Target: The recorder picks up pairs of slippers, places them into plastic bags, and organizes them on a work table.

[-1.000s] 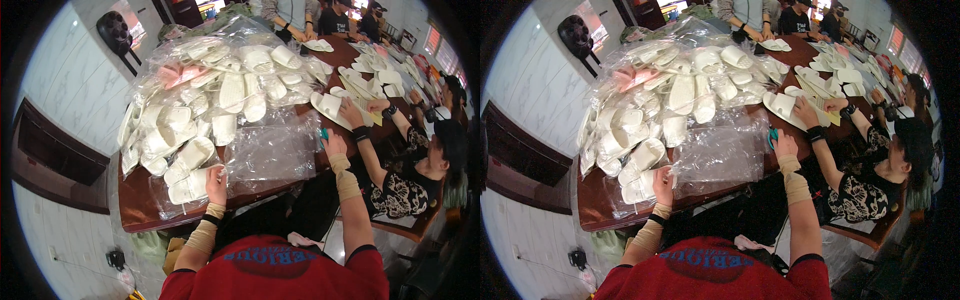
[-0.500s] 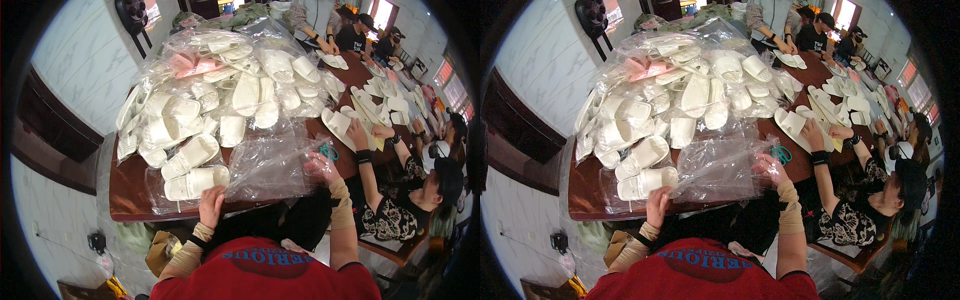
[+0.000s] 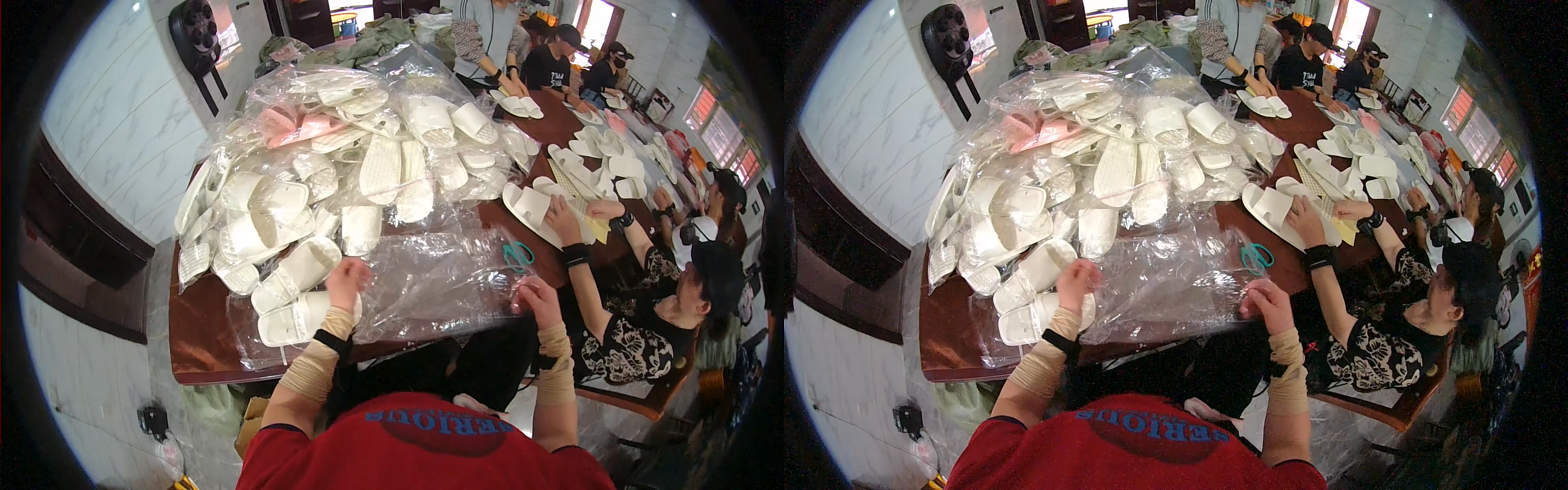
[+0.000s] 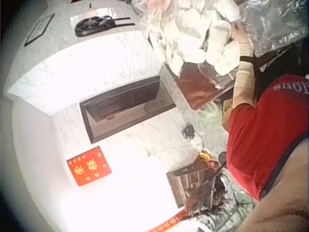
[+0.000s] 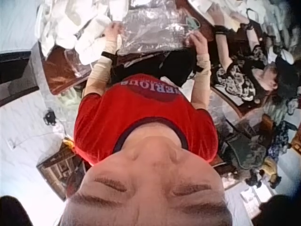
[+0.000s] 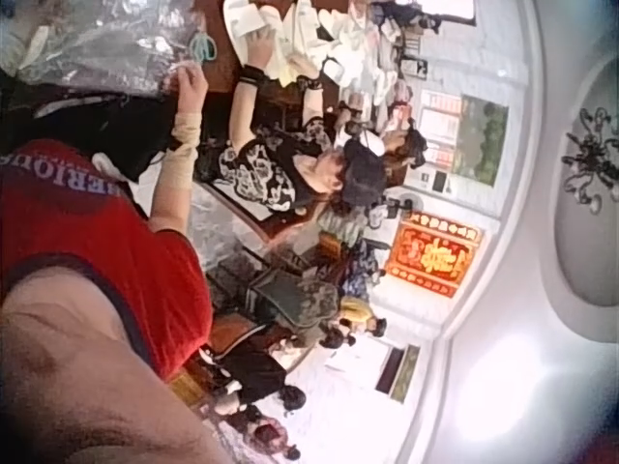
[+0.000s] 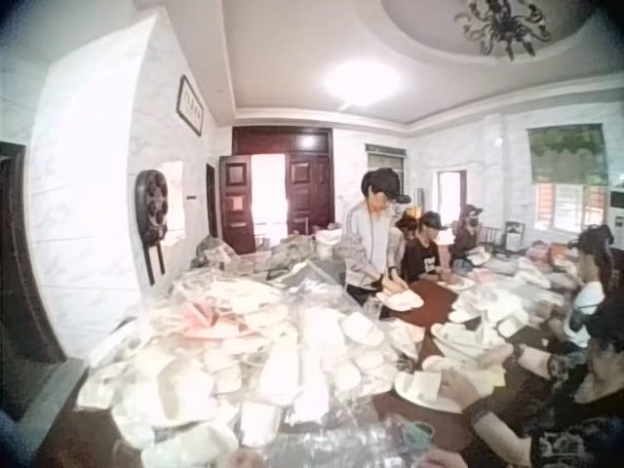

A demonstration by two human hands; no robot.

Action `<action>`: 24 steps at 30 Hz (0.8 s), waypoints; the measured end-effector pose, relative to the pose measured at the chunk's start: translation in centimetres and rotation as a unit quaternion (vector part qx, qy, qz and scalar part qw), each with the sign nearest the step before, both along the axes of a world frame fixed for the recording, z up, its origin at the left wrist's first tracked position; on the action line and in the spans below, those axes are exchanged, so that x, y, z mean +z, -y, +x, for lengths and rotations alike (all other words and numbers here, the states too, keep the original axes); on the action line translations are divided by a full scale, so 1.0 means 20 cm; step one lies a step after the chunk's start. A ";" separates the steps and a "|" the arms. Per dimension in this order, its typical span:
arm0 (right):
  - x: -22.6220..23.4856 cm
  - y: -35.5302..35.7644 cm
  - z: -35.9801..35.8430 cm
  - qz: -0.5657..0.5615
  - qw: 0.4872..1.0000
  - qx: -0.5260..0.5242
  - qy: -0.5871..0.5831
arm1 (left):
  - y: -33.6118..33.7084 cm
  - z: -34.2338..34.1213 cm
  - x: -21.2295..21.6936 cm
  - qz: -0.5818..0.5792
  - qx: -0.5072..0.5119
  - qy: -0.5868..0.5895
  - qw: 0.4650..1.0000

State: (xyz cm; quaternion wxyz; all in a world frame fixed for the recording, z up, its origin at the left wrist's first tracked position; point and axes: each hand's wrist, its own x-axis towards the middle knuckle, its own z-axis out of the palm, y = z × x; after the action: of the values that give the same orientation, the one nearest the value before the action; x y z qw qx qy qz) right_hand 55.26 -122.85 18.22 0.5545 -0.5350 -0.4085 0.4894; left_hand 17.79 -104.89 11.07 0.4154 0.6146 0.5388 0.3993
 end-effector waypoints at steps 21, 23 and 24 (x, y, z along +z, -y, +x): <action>-0.26 -0.40 -0.57 0.106 0.726 0.041 0.678 | -0.12 -0.16 -0.04 -0.131 0.040 0.339 0.931; -0.35 -0.46 -0.55 0.014 0.755 0.059 0.653 | -0.13 -0.16 0.00 -0.128 0.032 0.350 0.927; -0.40 -0.46 -0.54 0.009 0.754 0.056 0.654 | -0.10 -0.15 0.06 -0.101 0.097 0.324 0.936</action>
State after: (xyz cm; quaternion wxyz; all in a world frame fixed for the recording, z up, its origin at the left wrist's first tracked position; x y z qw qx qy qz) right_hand 44.43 -113.57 10.25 0.1282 -0.6954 -0.7055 0.0467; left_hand 14.74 -102.80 12.37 0.5864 0.3518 0.4692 0.5587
